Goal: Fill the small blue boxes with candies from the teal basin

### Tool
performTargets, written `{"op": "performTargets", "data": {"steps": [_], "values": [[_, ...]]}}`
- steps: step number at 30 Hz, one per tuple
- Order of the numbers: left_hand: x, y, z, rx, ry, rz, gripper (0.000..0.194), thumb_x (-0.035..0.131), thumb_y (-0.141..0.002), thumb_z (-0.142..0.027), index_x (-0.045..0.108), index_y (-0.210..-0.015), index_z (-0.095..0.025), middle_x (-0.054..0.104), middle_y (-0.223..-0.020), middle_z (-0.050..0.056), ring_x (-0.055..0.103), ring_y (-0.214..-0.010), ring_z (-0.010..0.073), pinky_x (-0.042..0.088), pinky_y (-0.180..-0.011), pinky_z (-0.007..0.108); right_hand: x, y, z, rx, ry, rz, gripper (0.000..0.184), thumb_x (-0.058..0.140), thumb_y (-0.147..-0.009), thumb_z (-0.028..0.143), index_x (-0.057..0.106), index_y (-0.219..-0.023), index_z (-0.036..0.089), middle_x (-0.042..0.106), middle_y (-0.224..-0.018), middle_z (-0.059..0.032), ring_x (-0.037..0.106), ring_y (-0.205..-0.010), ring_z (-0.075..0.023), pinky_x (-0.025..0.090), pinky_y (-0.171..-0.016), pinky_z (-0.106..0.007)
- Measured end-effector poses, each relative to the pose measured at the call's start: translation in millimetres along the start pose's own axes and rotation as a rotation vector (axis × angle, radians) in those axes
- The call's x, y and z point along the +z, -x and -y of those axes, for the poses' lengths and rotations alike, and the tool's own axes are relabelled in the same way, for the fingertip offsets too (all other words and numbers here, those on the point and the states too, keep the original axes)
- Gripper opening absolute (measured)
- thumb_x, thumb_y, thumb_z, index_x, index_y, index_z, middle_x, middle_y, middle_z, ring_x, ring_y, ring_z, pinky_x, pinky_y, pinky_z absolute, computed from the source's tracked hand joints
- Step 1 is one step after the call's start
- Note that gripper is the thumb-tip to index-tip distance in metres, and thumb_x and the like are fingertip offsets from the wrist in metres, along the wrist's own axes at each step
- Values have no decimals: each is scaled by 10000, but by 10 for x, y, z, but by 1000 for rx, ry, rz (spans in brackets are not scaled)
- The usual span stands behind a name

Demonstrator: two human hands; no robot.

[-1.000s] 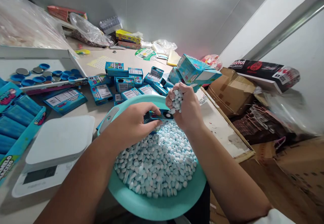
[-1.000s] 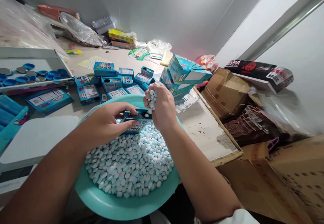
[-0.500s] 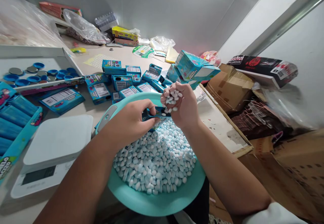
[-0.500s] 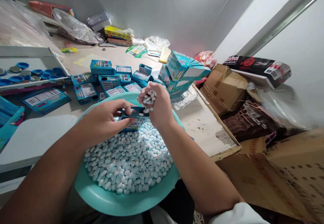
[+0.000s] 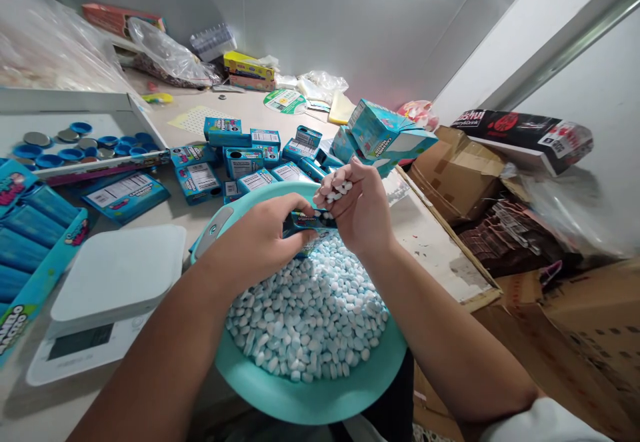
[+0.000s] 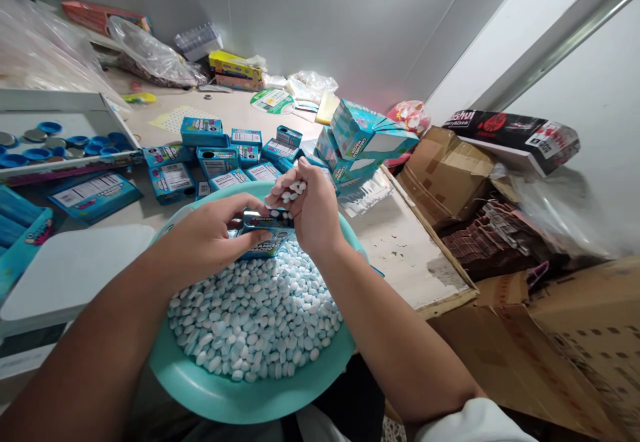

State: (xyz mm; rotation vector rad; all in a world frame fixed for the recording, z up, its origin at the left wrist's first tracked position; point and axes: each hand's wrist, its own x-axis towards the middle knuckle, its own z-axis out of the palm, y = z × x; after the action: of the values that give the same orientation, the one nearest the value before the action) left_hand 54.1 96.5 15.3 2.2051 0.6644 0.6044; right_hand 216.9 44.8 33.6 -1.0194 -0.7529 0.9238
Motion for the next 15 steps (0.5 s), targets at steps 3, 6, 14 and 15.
{"op": "performTargets", "data": {"steps": [3,6,14,15], "values": [[-4,-11,6,85,10,23,294,629,-897,-353,698,-1169,-264,724,-1167,11,661,-1057,223,521,-890,325,2,21,18,16,-25,7,428,619,-864,581,528,-648,223,595,-607,30,615,-576,-128,526,-578,-265],[2,-23,16,154,14,43,264,609,-905,-277,722,-1143,-276,710,-1217,-4,632,-1162,211,501,-989,321,-14,35,40,23,-42,10,419,627,-867,566,562,-648,215,620,-607,25,671,-630,-144,560,-649,-279],[29,-7,28,65,-22,18,315,621,-917,-362,648,-1212,-253,699,-1243,22,635,-1170,238,507,-986,355,-58,17,46,37,73,54,557,572,-849,729,684,-694,206,749,-743,-49,744,-872,-213,575,-860,-344],[27,-3,26,57,-25,18,311,622,-918,-372,644,-1205,-256,699,-1237,20,636,-1165,239,507,-979,358,-55,18,50,47,105,70,586,558,-841,756,696,-704,203,762,-769,-63,744,-881,-221,575,-866,-353]]}}
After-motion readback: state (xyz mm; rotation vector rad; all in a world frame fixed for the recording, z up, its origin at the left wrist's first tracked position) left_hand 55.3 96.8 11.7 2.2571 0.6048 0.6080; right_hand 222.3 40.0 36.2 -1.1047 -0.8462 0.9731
